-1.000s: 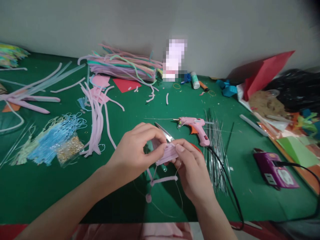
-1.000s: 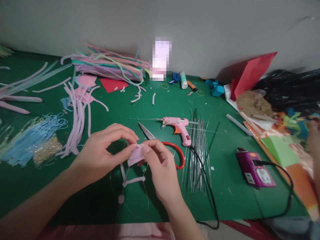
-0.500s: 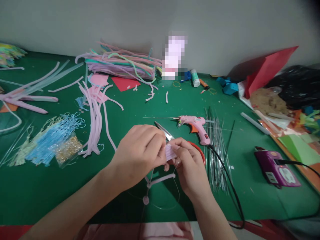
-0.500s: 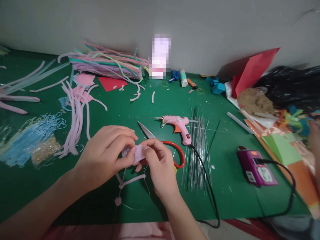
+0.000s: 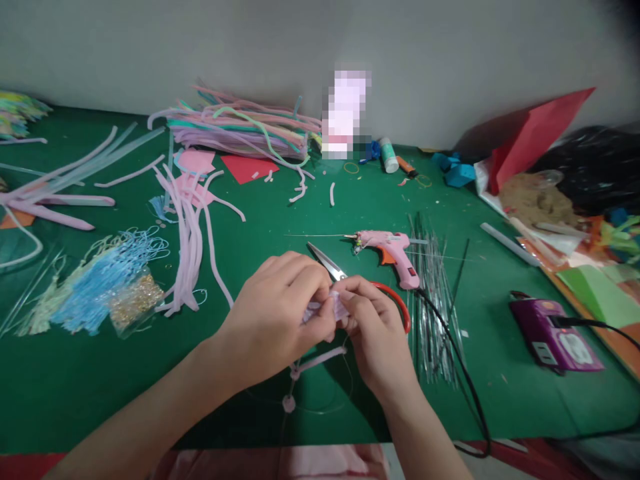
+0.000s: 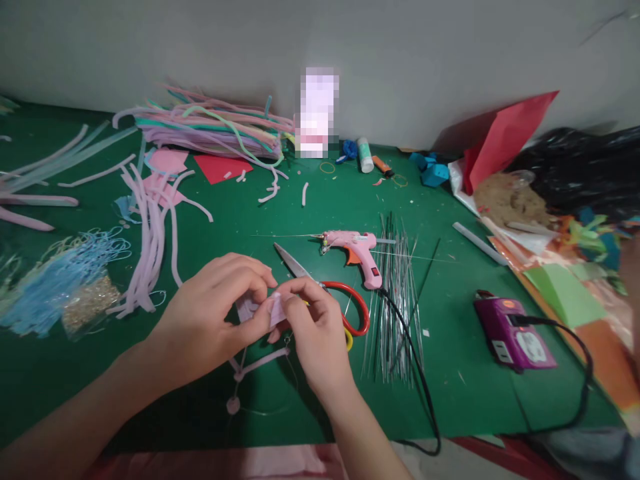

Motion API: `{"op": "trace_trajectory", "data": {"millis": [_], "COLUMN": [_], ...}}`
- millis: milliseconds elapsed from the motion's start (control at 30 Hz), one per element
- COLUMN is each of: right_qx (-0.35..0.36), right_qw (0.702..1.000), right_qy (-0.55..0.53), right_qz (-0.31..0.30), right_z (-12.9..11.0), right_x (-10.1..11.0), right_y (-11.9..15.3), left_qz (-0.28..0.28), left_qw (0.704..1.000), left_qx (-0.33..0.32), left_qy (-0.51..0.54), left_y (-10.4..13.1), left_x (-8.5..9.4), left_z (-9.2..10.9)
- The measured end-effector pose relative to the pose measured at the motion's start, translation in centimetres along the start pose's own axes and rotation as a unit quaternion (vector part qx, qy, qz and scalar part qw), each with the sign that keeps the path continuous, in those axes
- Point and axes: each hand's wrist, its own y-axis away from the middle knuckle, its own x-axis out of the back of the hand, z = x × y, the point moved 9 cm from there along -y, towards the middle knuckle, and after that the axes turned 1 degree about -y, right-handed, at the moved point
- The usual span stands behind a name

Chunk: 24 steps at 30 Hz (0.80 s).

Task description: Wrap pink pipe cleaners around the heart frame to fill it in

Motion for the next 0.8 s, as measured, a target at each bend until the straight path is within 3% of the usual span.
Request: {"op": "trace_trajectory", "data": {"millis": [133, 300, 800], "right_qx": [-0.001, 0.001, 0.004], "right_qw": [1.000, 1.000, 1.000], "right_qy": [0.002, -0.002, 0.020], "right_qz": [0.004, 0.002, 0.006], "right_z": [0.1, 0.1, 0.0], "right_x": [0.0, -0.1, -0.2], "right_y": [0.0, -0.1, -0.2], "left_qz": [0.010, -0.017, -0.048], "left_qw": [1.000, 1.000, 0.993], "left_qx": [0.007, -0.005, 0.096], "left_qy": [0.006, 0.007, 0.053], "left_y": [0.2, 0.2, 0.1], "left_x": [0.3, 0.0, -0.3], "left_z": [-0.2, 0.0, -1.5]}}
